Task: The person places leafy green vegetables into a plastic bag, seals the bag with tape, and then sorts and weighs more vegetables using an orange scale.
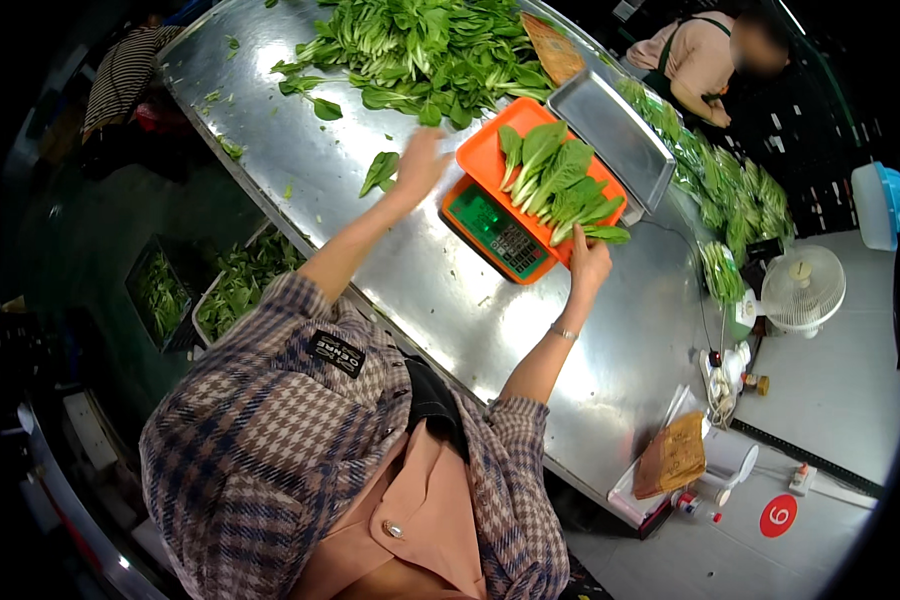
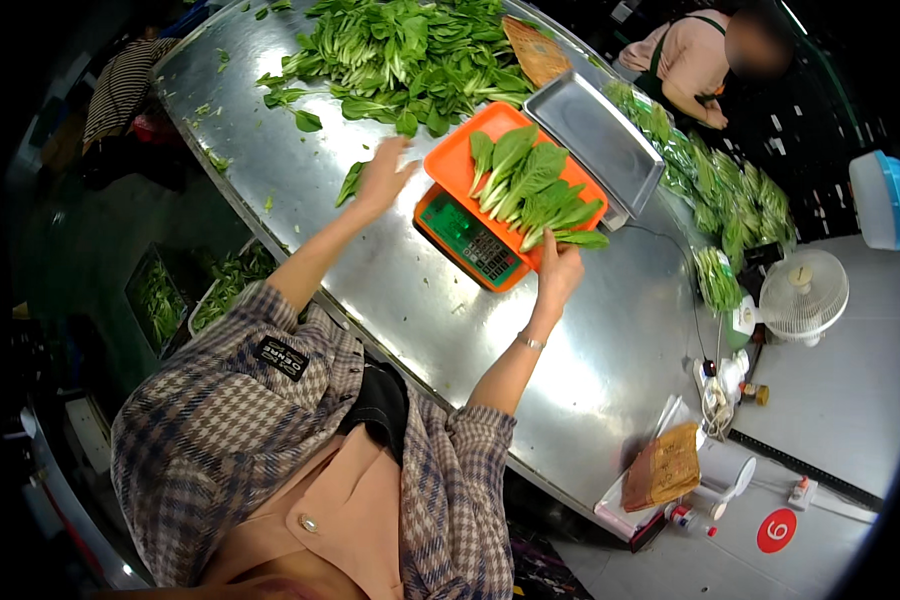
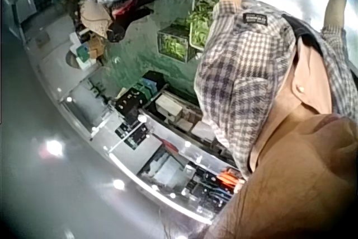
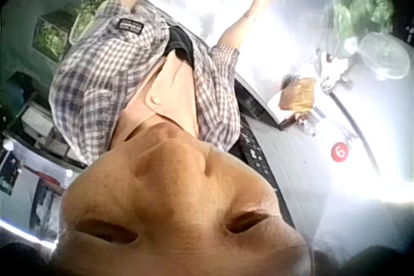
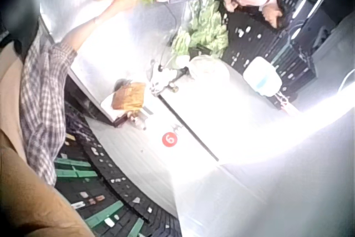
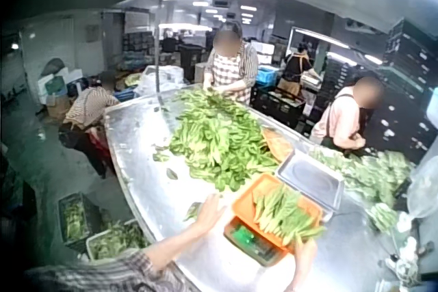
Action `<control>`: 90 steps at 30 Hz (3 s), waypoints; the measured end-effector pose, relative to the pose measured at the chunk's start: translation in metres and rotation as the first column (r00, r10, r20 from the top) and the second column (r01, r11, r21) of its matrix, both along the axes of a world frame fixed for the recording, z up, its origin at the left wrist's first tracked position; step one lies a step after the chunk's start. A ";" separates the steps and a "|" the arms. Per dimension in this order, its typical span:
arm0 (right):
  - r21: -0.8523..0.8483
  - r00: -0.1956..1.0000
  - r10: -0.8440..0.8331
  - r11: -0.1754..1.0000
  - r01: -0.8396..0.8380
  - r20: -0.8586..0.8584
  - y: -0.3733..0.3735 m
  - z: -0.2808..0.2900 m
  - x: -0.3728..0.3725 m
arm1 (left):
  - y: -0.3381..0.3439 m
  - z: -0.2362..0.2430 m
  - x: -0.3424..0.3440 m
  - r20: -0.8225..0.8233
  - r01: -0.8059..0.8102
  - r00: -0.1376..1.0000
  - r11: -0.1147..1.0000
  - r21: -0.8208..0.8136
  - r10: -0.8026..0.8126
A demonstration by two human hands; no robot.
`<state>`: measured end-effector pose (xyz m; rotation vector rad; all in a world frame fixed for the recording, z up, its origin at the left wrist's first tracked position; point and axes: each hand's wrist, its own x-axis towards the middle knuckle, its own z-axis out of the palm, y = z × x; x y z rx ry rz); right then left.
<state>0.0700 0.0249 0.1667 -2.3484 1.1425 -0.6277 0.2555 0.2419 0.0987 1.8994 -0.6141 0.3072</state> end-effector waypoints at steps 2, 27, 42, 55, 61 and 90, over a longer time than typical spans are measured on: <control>0.092 0.994 -0.100 0.991 0.097 0.037 0.003 0.002 -0.014 | 0.049 -0.014 -0.005 -0.014 -0.167 0.978 0.821 0.546 0.208; -0.024 0.884 0.190 0.980 -0.199 0.428 0.054 0.029 0.026 | -0.106 0.055 -0.056 -0.003 0.375 0.927 0.925 0.056 -0.375; -0.066 0.783 0.423 0.893 -0.444 0.456 0.090 0.052 0.085 | 0.047 -0.015 0.060 -0.404 -0.048 0.914 0.978 -0.205 -0.040; 0.096 0.843 0.490 0.850 -0.519 0.221 0.110 -0.032 0.375 | 0.000 -0.010 0.217 -0.672 -0.153 0.740 0.967 -0.204 -0.025; 0.185 0.891 0.446 0.872 -0.453 0.082 0.115 -0.049 0.383 | 0.006 -0.014 0.228 -0.831 -0.122 0.480 0.918 -0.379 -0.279; 0.456 0.845 0.399 0.715 -0.530 0.356 0.124 -0.022 0.350 | 0.028 0.042 0.194 -0.739 -0.061 0.472 0.819 -0.571 -0.480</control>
